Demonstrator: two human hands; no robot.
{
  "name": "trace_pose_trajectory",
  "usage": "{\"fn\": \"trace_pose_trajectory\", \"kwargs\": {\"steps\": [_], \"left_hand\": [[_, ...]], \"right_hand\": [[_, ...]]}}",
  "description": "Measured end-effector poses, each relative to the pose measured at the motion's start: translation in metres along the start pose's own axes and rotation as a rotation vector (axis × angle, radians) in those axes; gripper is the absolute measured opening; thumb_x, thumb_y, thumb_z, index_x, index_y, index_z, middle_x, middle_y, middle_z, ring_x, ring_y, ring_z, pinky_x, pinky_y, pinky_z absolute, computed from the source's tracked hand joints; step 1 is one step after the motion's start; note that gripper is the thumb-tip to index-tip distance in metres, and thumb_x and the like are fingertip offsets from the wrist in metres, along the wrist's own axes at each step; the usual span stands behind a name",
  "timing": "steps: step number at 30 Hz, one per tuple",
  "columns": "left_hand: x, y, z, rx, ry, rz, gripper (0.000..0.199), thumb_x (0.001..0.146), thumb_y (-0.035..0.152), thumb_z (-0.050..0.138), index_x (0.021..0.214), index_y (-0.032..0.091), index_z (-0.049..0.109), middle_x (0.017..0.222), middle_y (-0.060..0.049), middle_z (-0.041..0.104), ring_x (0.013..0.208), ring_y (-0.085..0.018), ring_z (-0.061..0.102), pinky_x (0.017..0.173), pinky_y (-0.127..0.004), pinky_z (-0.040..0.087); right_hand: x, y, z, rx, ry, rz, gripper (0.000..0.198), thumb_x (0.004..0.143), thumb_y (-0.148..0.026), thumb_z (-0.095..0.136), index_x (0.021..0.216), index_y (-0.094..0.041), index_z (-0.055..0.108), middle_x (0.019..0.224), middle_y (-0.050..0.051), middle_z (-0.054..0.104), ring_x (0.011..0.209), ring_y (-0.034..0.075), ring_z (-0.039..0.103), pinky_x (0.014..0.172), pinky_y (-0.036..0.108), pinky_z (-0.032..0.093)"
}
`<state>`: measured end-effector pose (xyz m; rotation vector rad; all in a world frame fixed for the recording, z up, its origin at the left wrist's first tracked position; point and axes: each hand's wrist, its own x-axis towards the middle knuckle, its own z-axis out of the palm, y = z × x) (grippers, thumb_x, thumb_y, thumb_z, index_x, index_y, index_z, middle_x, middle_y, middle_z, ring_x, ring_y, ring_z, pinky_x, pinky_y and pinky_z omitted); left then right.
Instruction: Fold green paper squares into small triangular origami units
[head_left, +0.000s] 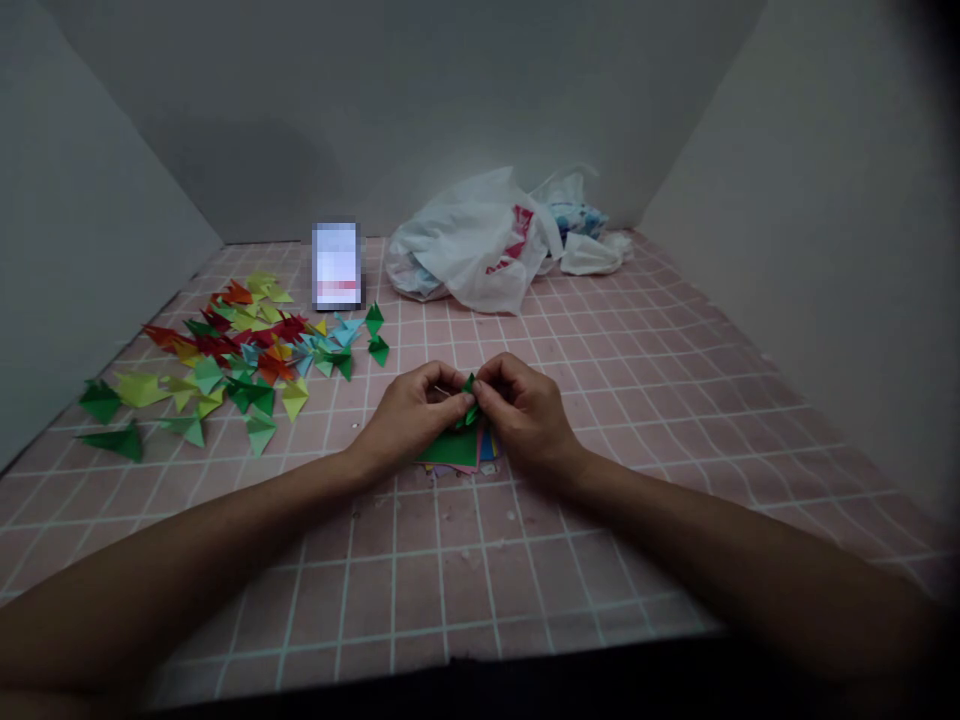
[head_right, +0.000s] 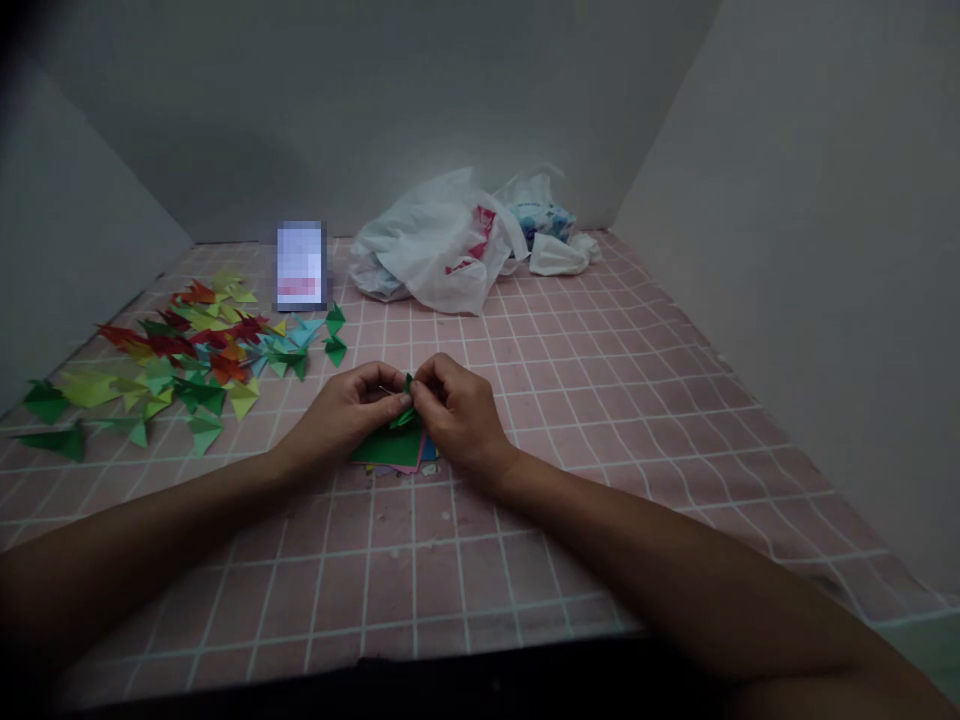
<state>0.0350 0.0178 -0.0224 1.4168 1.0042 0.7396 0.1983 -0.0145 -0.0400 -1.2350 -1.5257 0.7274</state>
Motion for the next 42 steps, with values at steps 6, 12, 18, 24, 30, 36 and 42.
{"fn": "trace_pose_trajectory", "kwargs": {"steps": [6, 12, 18, 24, 30, 36, 42], "left_hand": [[0.0022, 0.0004, -0.0031, 0.240, 0.059, 0.106, 0.013, 0.078, 0.025, 0.069, 0.087, 0.015, 0.067, 0.076, -0.001, 0.066, 0.070, -0.014, 0.059, 0.062, -0.026, 0.044], [0.0022, -0.0028, -0.0045, 0.251, 0.039, 0.151, 0.011, 0.083, 0.025, 0.065, 0.089, 0.016, 0.067, 0.075, 0.000, 0.064, 0.069, -0.014, 0.057, 0.062, -0.027, 0.044], [0.0014, -0.0037, -0.0050, 0.278, 0.081, 0.292, 0.010, 0.086, 0.025, 0.063, 0.088, 0.016, 0.067, 0.083, -0.001, 0.064, 0.075, -0.014, 0.059, 0.068, -0.028, 0.046], [0.0032, -0.0068, -0.0052, 0.207, 0.056, 0.263, 0.014, 0.085, 0.030, 0.064, 0.086, 0.016, 0.067, 0.081, -0.002, 0.063, 0.074, -0.015, 0.057, 0.067, -0.028, 0.045], [0.0041, -0.0066, -0.0047, 0.012, -0.004, 0.126, 0.020, 0.080, 0.034, 0.070, 0.086, 0.016, 0.066, 0.074, 0.002, 0.061, 0.066, -0.012, 0.054, 0.061, -0.025, 0.043], [0.0051, -0.0037, -0.0048, -0.075, -0.032, 0.028, 0.024, 0.075, 0.036, 0.074, 0.084, 0.016, 0.065, 0.069, 0.003, 0.059, 0.059, -0.009, 0.052, 0.057, -0.023, 0.041], [0.0041, -0.0018, -0.0063, 0.058, -0.091, 0.047, 0.019, 0.078, 0.034, 0.068, 0.082, 0.015, 0.065, 0.069, 0.003, 0.057, 0.059, -0.009, 0.049, 0.055, -0.022, 0.038]], "right_hand": [[-0.0005, -0.0005, 0.0009, 0.035, -0.011, 0.038, 0.012, 0.087, -0.024, 0.058, 0.076, -0.021, 0.053, 0.068, -0.003, 0.054, 0.061, 0.013, 0.050, 0.058, 0.029, 0.038], [0.0002, 0.0024, 0.0017, 0.070, -0.019, 0.067, 0.014, 0.087, -0.027, 0.060, 0.077, -0.021, 0.053, 0.068, -0.002, 0.055, 0.062, 0.014, 0.051, 0.057, 0.029, 0.039], [0.0001, 0.0056, 0.0021, 0.145, -0.025, 0.107, 0.013, 0.086, -0.026, 0.062, 0.076, -0.021, 0.054, 0.067, -0.003, 0.054, 0.059, 0.013, 0.051, 0.055, 0.028, 0.040], [-0.0005, 0.0061, 0.0029, 0.168, -0.043, 0.110, 0.014, 0.087, -0.028, 0.062, 0.077, -0.021, 0.054, 0.066, -0.004, 0.053, 0.058, 0.013, 0.051, 0.054, 0.028, 0.040], [-0.0005, 0.0054, 0.0015, 0.172, -0.065, 0.112, 0.016, 0.088, -0.029, 0.061, 0.077, -0.021, 0.054, 0.068, -0.003, 0.054, 0.059, 0.013, 0.051, 0.054, 0.028, 0.041], [0.0007, 0.0049, 0.0002, 0.169, -0.082, 0.097, 0.018, 0.090, -0.031, 0.060, 0.077, -0.021, 0.054, 0.069, -0.003, 0.053, 0.061, 0.013, 0.050, 0.056, 0.028, 0.041], [0.0053, 0.0034, -0.0042, 0.135, -0.090, 0.071, 0.020, 0.087, -0.033, 0.066, 0.076, -0.020, 0.056, 0.070, -0.002, 0.056, 0.065, 0.014, 0.051, 0.058, 0.028, 0.040]]}}
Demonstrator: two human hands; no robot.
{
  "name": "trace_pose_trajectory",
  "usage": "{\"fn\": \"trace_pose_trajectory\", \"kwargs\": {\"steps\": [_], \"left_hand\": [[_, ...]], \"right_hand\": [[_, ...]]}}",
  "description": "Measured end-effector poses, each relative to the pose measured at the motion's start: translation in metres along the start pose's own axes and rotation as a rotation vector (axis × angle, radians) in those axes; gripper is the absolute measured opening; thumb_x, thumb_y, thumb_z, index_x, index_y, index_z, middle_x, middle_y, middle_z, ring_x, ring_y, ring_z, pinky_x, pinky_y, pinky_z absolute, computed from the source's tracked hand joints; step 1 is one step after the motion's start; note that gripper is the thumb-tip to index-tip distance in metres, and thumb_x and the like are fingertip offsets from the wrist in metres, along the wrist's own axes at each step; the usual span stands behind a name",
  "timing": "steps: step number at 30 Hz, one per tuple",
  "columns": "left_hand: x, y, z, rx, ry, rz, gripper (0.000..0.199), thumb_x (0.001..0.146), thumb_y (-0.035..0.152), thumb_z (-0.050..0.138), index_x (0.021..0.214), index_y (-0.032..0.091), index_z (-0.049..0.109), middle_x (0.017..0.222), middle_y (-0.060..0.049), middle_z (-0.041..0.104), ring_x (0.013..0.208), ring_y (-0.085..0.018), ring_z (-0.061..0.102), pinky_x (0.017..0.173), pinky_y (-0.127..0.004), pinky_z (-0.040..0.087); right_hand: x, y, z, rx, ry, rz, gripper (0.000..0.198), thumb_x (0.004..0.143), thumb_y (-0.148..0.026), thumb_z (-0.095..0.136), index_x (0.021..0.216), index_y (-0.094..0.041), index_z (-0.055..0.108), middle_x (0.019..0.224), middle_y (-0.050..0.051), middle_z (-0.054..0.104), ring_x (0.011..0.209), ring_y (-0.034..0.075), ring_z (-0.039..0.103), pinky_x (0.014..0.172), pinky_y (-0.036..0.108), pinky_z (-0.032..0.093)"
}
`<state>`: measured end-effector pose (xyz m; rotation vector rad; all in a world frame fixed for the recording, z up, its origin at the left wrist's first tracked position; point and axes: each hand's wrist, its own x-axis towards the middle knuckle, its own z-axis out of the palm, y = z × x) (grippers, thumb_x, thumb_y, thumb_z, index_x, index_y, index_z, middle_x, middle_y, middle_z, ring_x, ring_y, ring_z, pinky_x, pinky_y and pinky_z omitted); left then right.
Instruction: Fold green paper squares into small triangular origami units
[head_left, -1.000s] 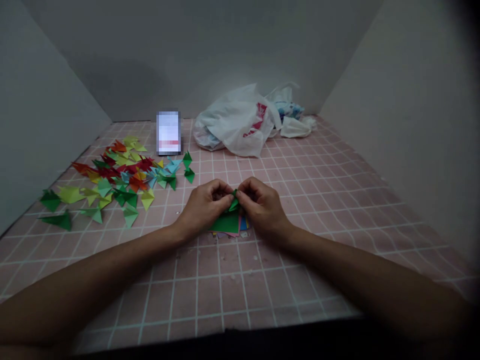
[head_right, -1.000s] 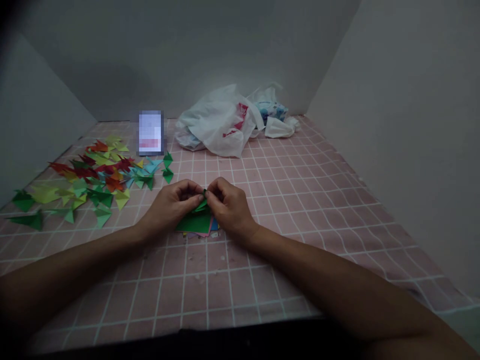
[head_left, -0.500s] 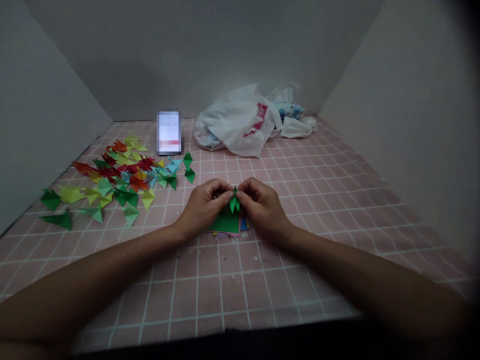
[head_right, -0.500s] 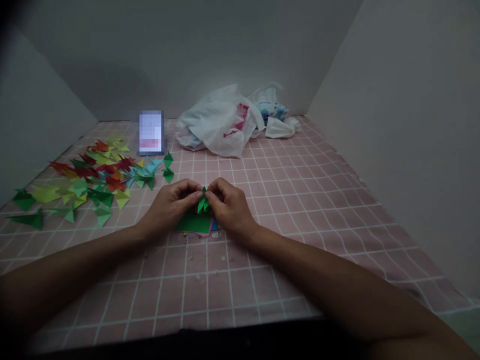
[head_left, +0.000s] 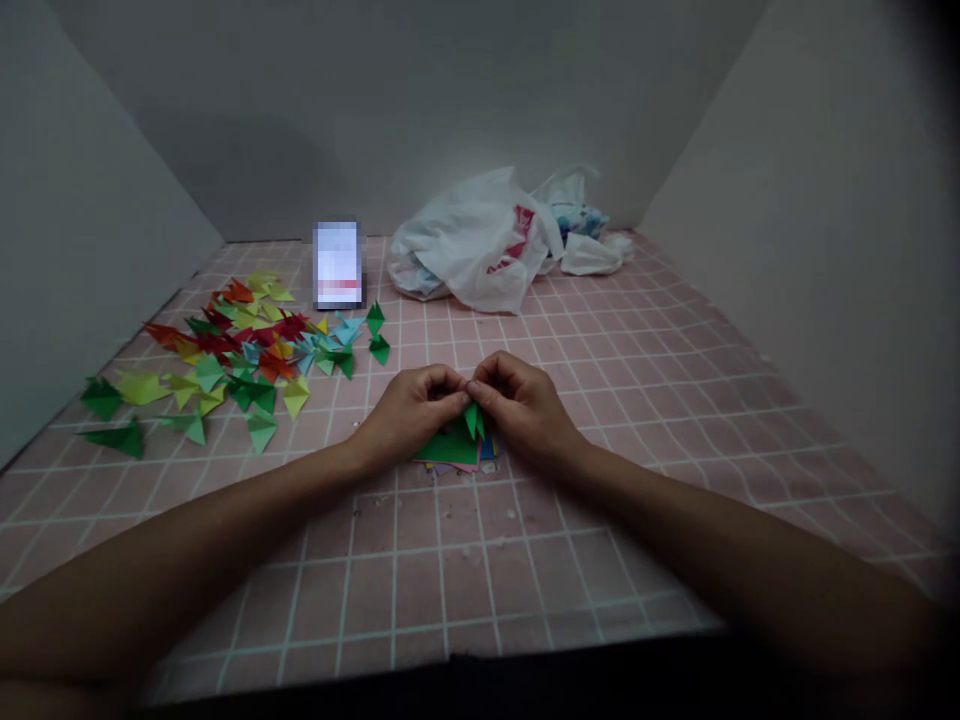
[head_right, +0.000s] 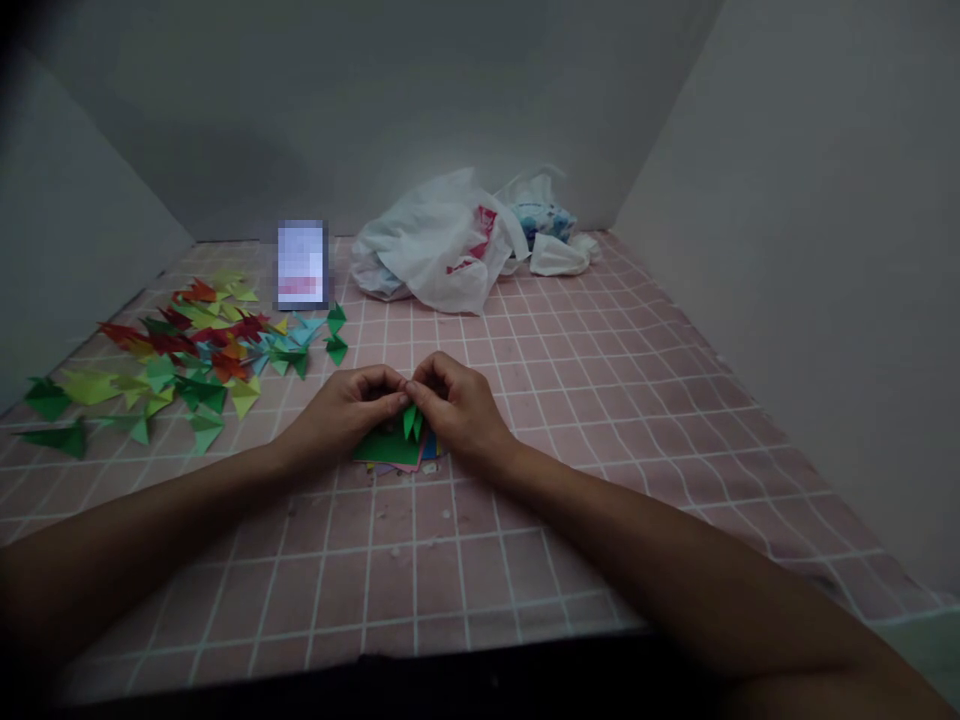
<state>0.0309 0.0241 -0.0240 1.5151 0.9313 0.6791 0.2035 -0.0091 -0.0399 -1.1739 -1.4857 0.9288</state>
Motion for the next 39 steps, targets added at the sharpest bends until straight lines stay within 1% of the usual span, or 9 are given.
{"fn": "trace_pose_trajectory", "kwargs": {"steps": [4, 10, 14, 18, 24, 29, 34, 36, 39], "left_hand": [[-0.002, 0.002, 0.000, -0.007, -0.043, -0.009, 0.020, 0.079, 0.034, 0.068, 0.084, 0.015, 0.064, 0.071, 0.003, 0.058, 0.059, -0.009, 0.049, 0.055, -0.022, 0.038], [-0.003, 0.008, 0.001, 0.034, -0.036, 0.000, 0.030, 0.078, 0.039, 0.071, 0.097, 0.017, 0.064, 0.078, 0.001, 0.059, 0.064, -0.011, 0.054, 0.057, -0.024, 0.043], [-0.001, 0.009, 0.002, 0.103, -0.021, 0.011, 0.034, 0.071, 0.032, 0.076, 0.098, 0.018, 0.060, 0.083, 0.001, 0.060, 0.067, -0.013, 0.057, 0.056, -0.025, 0.048], [0.000, 0.005, 0.003, 0.019, -0.004, -0.037, 0.033, 0.069, 0.019, 0.071, 0.098, 0.019, 0.056, 0.093, 0.000, 0.061, 0.066, -0.012, 0.061, 0.054, -0.025, 0.052], [0.000, 0.000, 0.003, -0.072, 0.093, 0.010, 0.024, 0.078, 0.018, 0.067, 0.099, 0.020, 0.055, 0.073, 0.005, 0.062, 0.059, -0.011, 0.064, 0.059, -0.025, 0.052], [0.000, 0.000, 0.000, 0.000, 0.174, 0.140, 0.018, 0.080, 0.016, 0.063, 0.096, 0.019, 0.057, 0.071, 0.003, 0.063, 0.063, -0.013, 0.063, 0.062, -0.025, 0.050], [0.003, -0.004, -0.008, 0.329, 0.303, 0.395, 0.017, 0.081, 0.009, 0.057, 0.094, 0.019, 0.061, 0.089, -0.002, 0.064, 0.077, -0.015, 0.062, 0.068, -0.028, 0.050], [0.004, -0.005, -0.011, 0.462, 0.329, 0.489, 0.020, 0.081, 0.005, 0.055, 0.093, 0.019, 0.061, 0.091, -0.003, 0.063, 0.082, -0.016, 0.062, 0.071, -0.029, 0.049], [0.005, -0.005, -0.013, 0.568, 0.340, 0.541, 0.021, 0.082, 0.004, 0.053, 0.094, 0.020, 0.061, 0.091, -0.003, 0.063, 0.085, -0.017, 0.062, 0.073, -0.030, 0.049]], "right_hand": [[0.001, -0.002, -0.003, -0.060, -0.007, 0.017, 0.018, 0.089, -0.031, 0.061, 0.075, -0.020, 0.057, 0.067, -0.001, 0.056, 0.064, 0.015, 0.051, 0.058, 0.029, 0.038], [-0.001, -0.003, -0.001, -0.116, 0.089, -0.034, 0.018, 0.090, -0.029, 0.060, 0.074, -0.022, 0.054, 0.067, -0.002, 0.055, 0.063, 0.014, 0.050, 0.058, 0.029, 0.037], [-0.001, -0.005, 0.000, -0.153, 0.156, -0.049, 0.019, 0.091, -0.029, 0.059, 0.074, -0.023, 0.052, 0.066, -0.001, 0.055, 0.062, 0.015, 0.052, 0.056, 0.029, 0.037], [-0.003, -0.006, 0.000, -0.160, 0.188, -0.063, 0.018, 0.092, -0.030, 0.058, 0.077, -0.024, 0.052, 0.063, -0.002, 0.055, 0.060, 0.015, 0.052, 0.055, 0.029, 0.039], [-0.006, -0.009, 0.001, -0.083, 0.195, -0.035, 0.019, 0.094, -0.032, 0.058, 0.078, -0.024, 0.051, 0.058, -0.003, 0.058, 0.051, 0.014, 0.057, 0.055, 0.030, 0.044], [-0.008, -0.010, 0.005, 0.021, 0.189, -0.020, 0.018, 0.094, -0.032, 0.059, 0.080, -0.023, 0.053, 0.059, -0.004, 0.061, 0.051, 0.013, 0.060, 0.055, 0.029, 0.049], [-0.008, -0.010, 0.005, 0.067, 0.141, 0.037, 0.023, 0.093, -0.033, 0.062, 0.075, -0.022, 0.053, 0.060, -0.003, 0.060, 0.050, 0.012, 0.058, 0.051, 0.027, 0.046], [-0.006, -0.009, 0.003, 0.096, 0.124, 0.059, 0.025, 0.092, -0.035, 0.062, 0.074, -0.022, 0.052, 0.064, -0.003, 0.060, 0.050, 0.011, 0.056, 0.050, 0.027, 0.045], [-0.004, -0.008, 0.002, 0.123, 0.108, 0.063, 0.018, 0.089, -0.034, 0.065, 0.082, -0.023, 0.052, 0.070, -0.003, 0.059, 0.055, 0.012, 0.056, 0.053, 0.027, 0.045]]}}
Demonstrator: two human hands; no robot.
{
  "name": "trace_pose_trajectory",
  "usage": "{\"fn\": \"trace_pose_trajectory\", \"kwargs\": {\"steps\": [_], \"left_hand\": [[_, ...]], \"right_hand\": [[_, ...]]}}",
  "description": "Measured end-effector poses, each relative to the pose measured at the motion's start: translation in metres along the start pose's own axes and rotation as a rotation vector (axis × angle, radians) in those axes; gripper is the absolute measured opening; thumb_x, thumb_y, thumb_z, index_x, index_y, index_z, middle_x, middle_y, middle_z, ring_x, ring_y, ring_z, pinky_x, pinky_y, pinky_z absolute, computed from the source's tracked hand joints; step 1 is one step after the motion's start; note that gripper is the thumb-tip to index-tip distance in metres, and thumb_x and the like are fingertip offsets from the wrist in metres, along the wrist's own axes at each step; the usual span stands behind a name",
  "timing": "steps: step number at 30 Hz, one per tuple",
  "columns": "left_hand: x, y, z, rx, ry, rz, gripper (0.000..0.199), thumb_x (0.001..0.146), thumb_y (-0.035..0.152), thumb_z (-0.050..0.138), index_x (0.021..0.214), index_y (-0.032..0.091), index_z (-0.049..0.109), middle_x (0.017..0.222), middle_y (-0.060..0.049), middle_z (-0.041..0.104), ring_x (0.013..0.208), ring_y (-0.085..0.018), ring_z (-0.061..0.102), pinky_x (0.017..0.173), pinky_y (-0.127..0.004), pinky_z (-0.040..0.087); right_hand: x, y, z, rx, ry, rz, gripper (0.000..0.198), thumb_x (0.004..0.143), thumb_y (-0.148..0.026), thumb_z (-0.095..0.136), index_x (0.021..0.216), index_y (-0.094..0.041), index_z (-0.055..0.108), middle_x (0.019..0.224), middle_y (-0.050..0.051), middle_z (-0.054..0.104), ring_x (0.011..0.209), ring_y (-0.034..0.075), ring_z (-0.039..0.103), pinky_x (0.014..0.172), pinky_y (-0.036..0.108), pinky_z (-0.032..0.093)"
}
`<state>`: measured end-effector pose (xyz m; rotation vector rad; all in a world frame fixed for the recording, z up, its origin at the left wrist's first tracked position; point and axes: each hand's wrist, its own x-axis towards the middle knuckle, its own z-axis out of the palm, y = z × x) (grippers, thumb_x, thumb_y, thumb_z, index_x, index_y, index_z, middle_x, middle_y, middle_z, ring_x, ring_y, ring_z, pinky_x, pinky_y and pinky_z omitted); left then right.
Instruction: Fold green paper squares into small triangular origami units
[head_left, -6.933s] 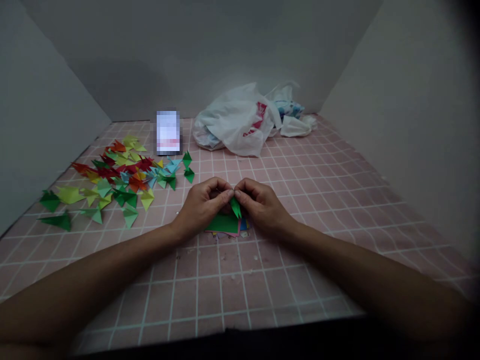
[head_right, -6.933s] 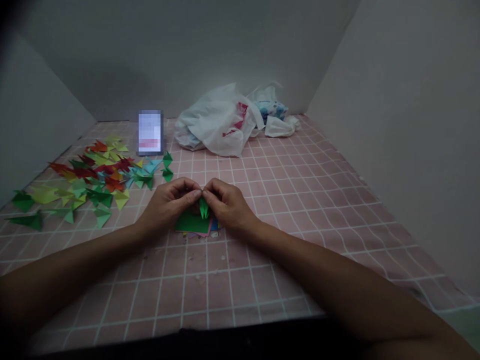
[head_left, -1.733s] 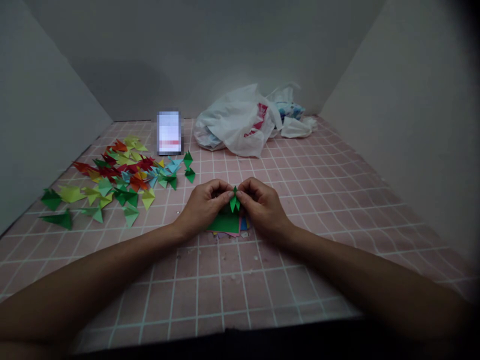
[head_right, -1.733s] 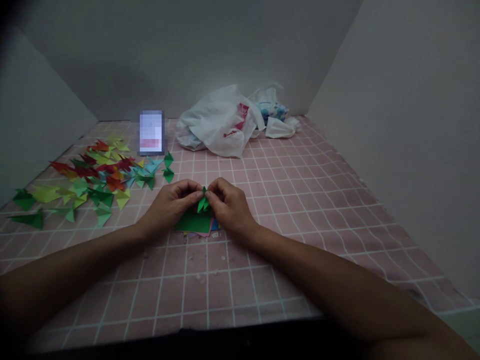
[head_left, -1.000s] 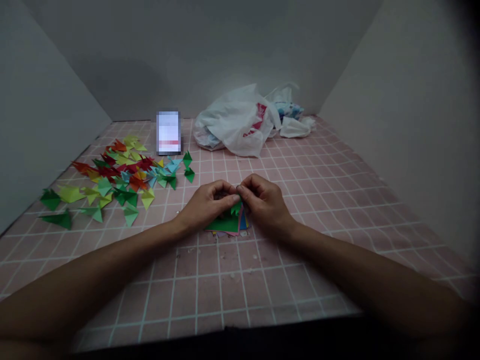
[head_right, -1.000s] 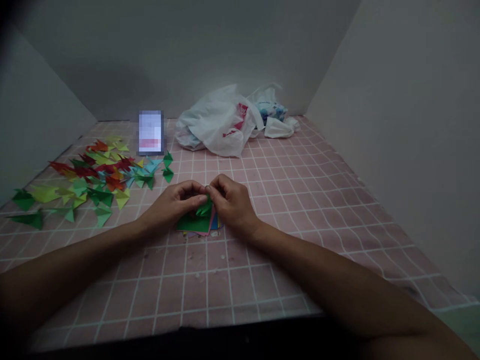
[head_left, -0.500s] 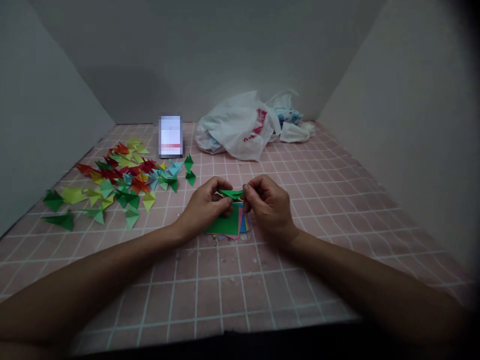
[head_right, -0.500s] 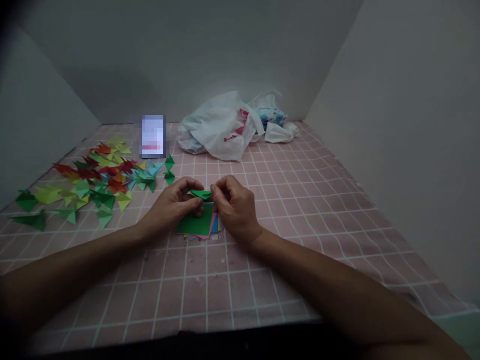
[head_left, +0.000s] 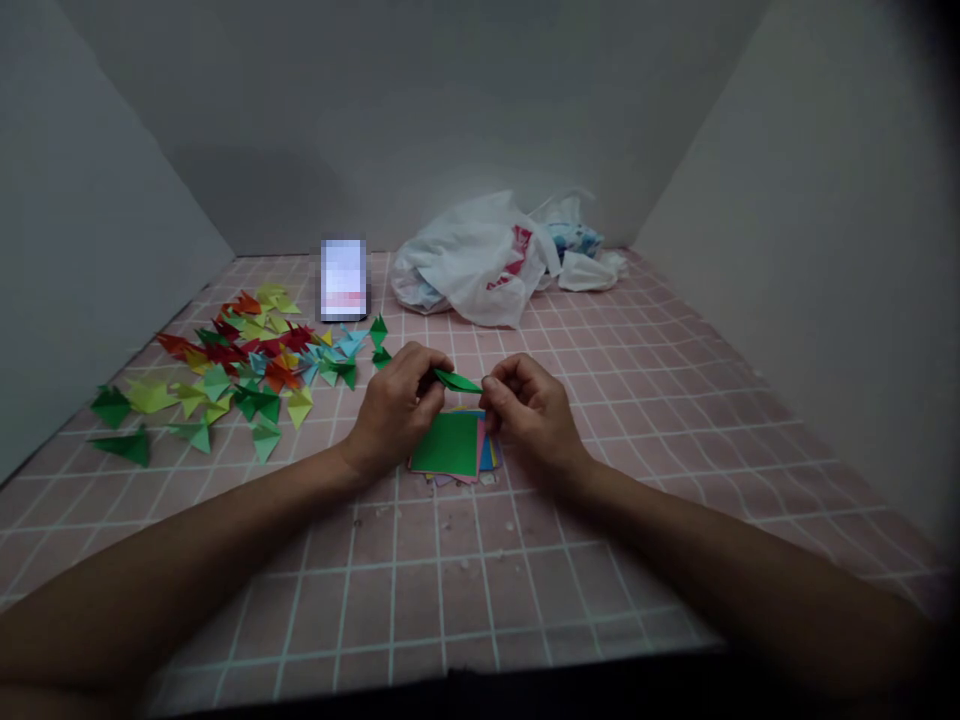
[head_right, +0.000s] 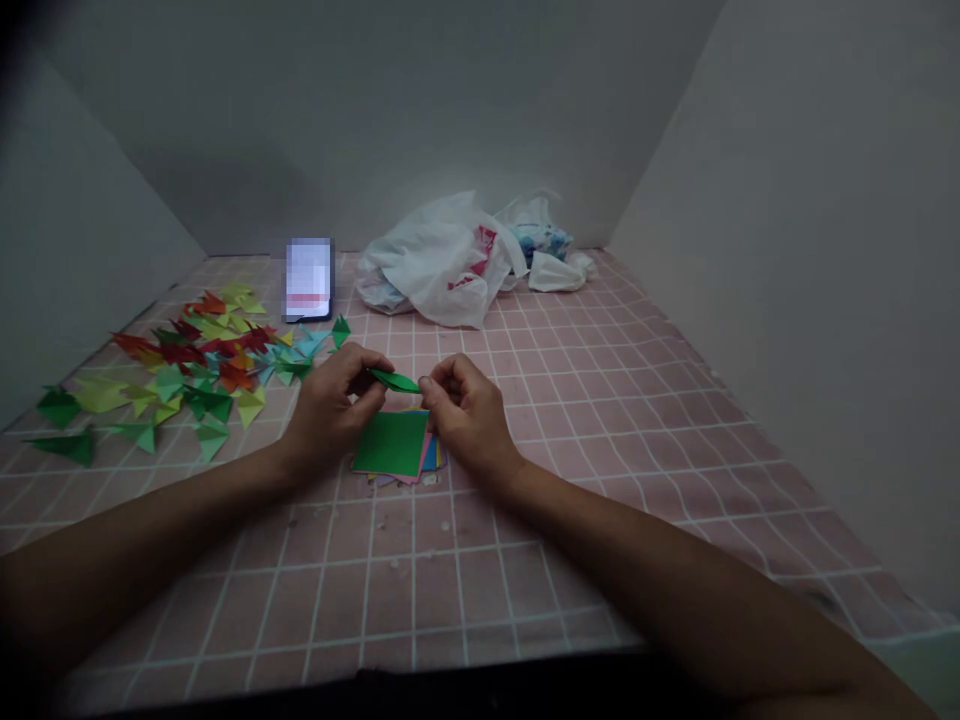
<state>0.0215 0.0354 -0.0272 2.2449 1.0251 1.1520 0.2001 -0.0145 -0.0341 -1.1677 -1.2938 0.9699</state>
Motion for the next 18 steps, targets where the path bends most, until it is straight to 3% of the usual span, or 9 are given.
{"fn": "trace_pose_trajectory", "kwargs": {"steps": [5, 18], "left_hand": [[-0.002, 0.005, 0.002, -0.058, -0.038, -0.048, 0.021, 0.080, 0.006, 0.054, 0.095, 0.019, 0.061, 0.091, -0.004, 0.065, 0.085, -0.017, 0.063, 0.072, -0.029, 0.049], [-0.008, 0.015, 0.005, -0.092, -0.101, -0.093, 0.015, 0.080, 0.010, 0.054, 0.091, 0.020, 0.057, 0.088, -0.002, 0.064, 0.077, -0.015, 0.060, 0.069, -0.027, 0.048]], "right_hand": [[0.001, 0.006, 0.002, -0.060, -0.062, -0.074, 0.020, 0.082, -0.023, 0.067, 0.098, -0.024, 0.055, 0.084, -0.002, 0.059, 0.074, 0.015, 0.060, 0.065, 0.029, 0.047], [0.001, 0.007, 0.004, 0.039, -0.060, -0.050, 0.020, 0.079, -0.019, 0.062, 0.097, -0.024, 0.054, 0.089, -0.001, 0.058, 0.076, 0.014, 0.058, 0.067, 0.028, 0.047]]}}
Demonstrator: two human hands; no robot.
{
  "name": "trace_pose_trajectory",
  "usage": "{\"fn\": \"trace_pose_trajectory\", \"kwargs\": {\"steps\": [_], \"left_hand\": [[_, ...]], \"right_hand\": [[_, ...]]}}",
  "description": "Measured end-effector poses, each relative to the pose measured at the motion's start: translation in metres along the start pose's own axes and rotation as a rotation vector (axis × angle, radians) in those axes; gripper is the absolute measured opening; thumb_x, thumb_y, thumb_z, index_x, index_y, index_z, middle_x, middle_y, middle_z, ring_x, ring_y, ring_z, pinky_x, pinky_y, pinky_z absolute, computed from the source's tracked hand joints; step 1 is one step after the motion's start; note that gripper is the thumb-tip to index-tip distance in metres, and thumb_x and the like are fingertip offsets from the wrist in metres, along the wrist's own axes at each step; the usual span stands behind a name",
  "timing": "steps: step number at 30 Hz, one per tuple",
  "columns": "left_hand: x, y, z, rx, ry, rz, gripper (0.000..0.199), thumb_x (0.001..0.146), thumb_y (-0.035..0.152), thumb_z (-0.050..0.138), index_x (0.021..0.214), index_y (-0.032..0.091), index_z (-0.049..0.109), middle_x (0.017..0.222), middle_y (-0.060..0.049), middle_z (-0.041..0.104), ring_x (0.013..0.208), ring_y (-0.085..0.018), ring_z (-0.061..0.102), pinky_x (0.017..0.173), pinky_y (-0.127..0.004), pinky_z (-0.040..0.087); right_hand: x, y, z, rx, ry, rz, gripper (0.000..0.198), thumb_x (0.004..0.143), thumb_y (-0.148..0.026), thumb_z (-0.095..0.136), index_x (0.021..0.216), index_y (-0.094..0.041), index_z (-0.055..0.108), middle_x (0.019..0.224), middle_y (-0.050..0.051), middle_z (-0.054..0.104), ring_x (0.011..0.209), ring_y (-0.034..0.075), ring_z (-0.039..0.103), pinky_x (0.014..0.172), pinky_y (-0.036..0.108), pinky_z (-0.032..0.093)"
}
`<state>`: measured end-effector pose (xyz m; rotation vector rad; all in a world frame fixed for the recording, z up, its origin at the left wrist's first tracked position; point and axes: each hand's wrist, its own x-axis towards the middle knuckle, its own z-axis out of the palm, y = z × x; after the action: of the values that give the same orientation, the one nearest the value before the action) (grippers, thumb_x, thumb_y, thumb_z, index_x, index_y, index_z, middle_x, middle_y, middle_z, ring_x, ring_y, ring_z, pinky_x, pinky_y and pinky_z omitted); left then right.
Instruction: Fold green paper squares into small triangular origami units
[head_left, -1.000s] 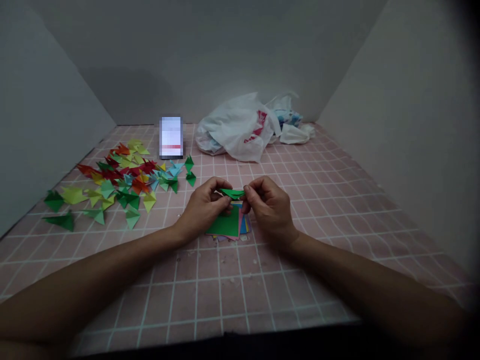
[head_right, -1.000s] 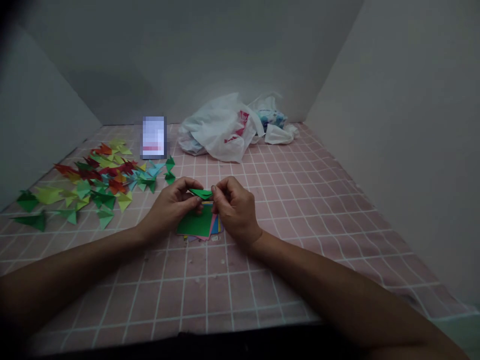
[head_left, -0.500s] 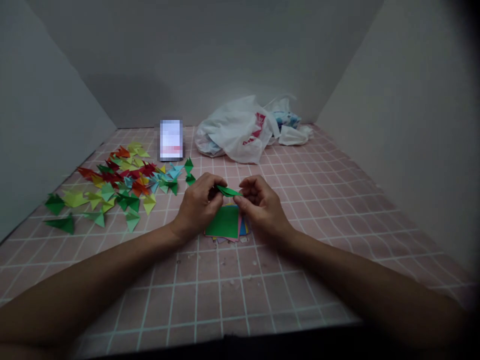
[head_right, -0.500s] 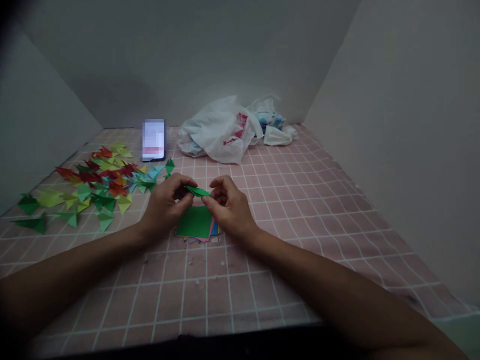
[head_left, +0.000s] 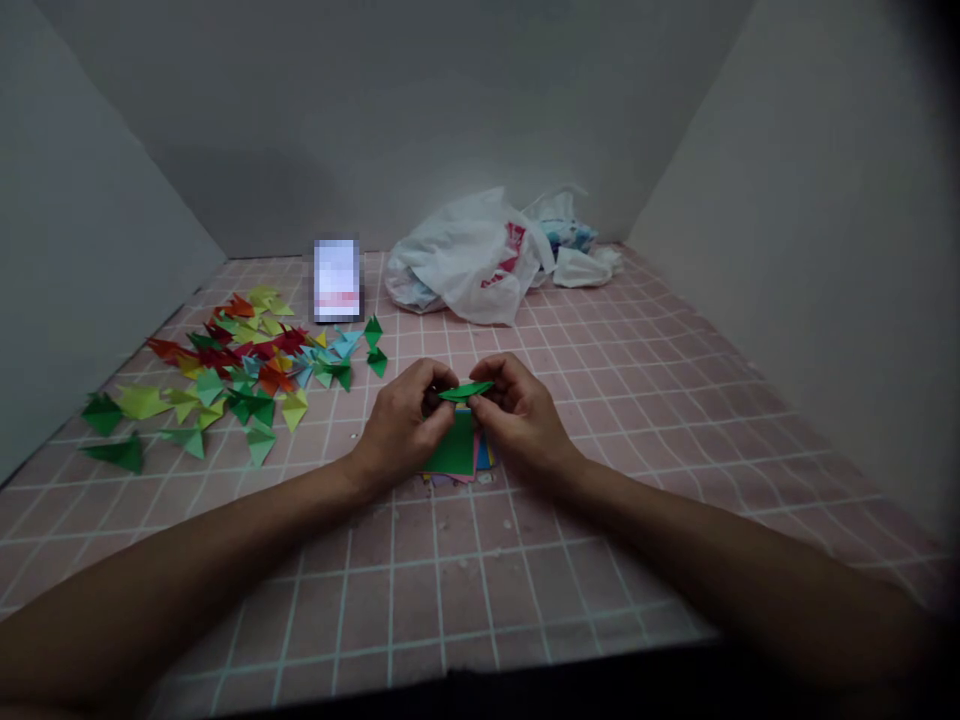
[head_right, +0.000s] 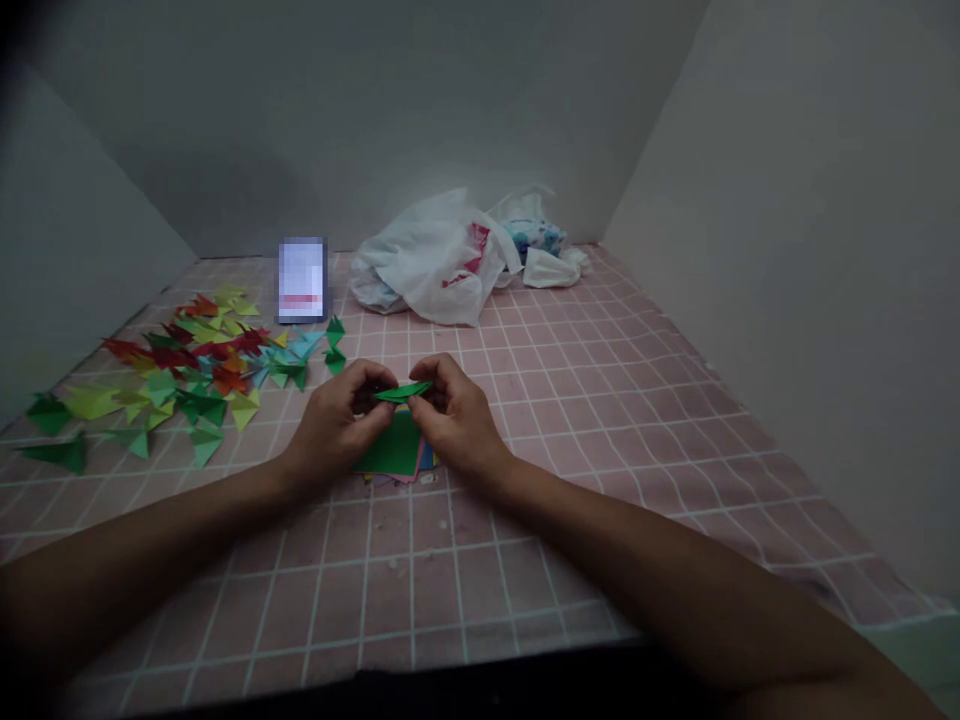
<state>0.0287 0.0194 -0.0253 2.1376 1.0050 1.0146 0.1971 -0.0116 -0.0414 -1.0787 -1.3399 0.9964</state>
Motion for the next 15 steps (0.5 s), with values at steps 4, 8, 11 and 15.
{"fn": "trace_pose_trajectory", "kwargs": {"steps": [4, 8, 11, 15], "left_hand": [[-0.0009, 0.0006, 0.0007, -0.013, -0.023, -0.008, 0.013, 0.081, 0.011, 0.055, 0.090, 0.020, 0.057, 0.088, -0.002, 0.064, 0.076, -0.015, 0.060, 0.068, -0.027, 0.047], [-0.0006, 0.0030, -0.0005, -0.045, -0.064, -0.011, 0.006, 0.084, 0.016, 0.058, 0.089, 0.019, 0.059, 0.083, -0.001, 0.063, 0.072, -0.014, 0.059, 0.066, -0.027, 0.045], [0.0003, 0.0043, -0.0015, -0.058, -0.073, -0.036, 0.004, 0.086, 0.022, 0.061, 0.085, 0.018, 0.059, 0.078, 0.000, 0.061, 0.069, -0.014, 0.057, 0.063, -0.027, 0.044], [-0.0009, 0.0043, -0.0008, -0.030, -0.038, -0.040, 0.006, 0.085, 0.021, 0.061, 0.080, 0.018, 0.059, 0.076, 0.000, 0.061, 0.068, -0.014, 0.056, 0.062, -0.027, 0.042]], "right_hand": [[0.0006, -0.0007, 0.0004, 0.025, 0.007, 0.039, 0.020, 0.078, -0.019, 0.060, 0.096, -0.024, 0.053, 0.080, -0.003, 0.055, 0.069, 0.013, 0.055, 0.061, 0.028, 0.045], [0.0012, -0.0013, -0.0003, 0.039, 0.017, 0.039, 0.019, 0.078, -0.017, 0.059, 0.095, -0.024, 0.053, 0.073, -0.005, 0.054, 0.064, 0.013, 0.054, 0.058, 0.027, 0.042], [0.0012, -0.0019, -0.0004, 0.043, 0.004, 0.041, 0.018, 0.079, -0.016, 0.059, 0.095, -0.023, 0.053, 0.071, -0.005, 0.053, 0.062, 0.012, 0.052, 0.056, 0.027, 0.040], [-0.0001, -0.0014, 0.0005, 0.051, -0.005, 0.061, 0.020, 0.080, -0.019, 0.061, 0.097, -0.024, 0.052, 0.070, -0.007, 0.051, 0.059, 0.012, 0.050, 0.053, 0.027, 0.039]]}}
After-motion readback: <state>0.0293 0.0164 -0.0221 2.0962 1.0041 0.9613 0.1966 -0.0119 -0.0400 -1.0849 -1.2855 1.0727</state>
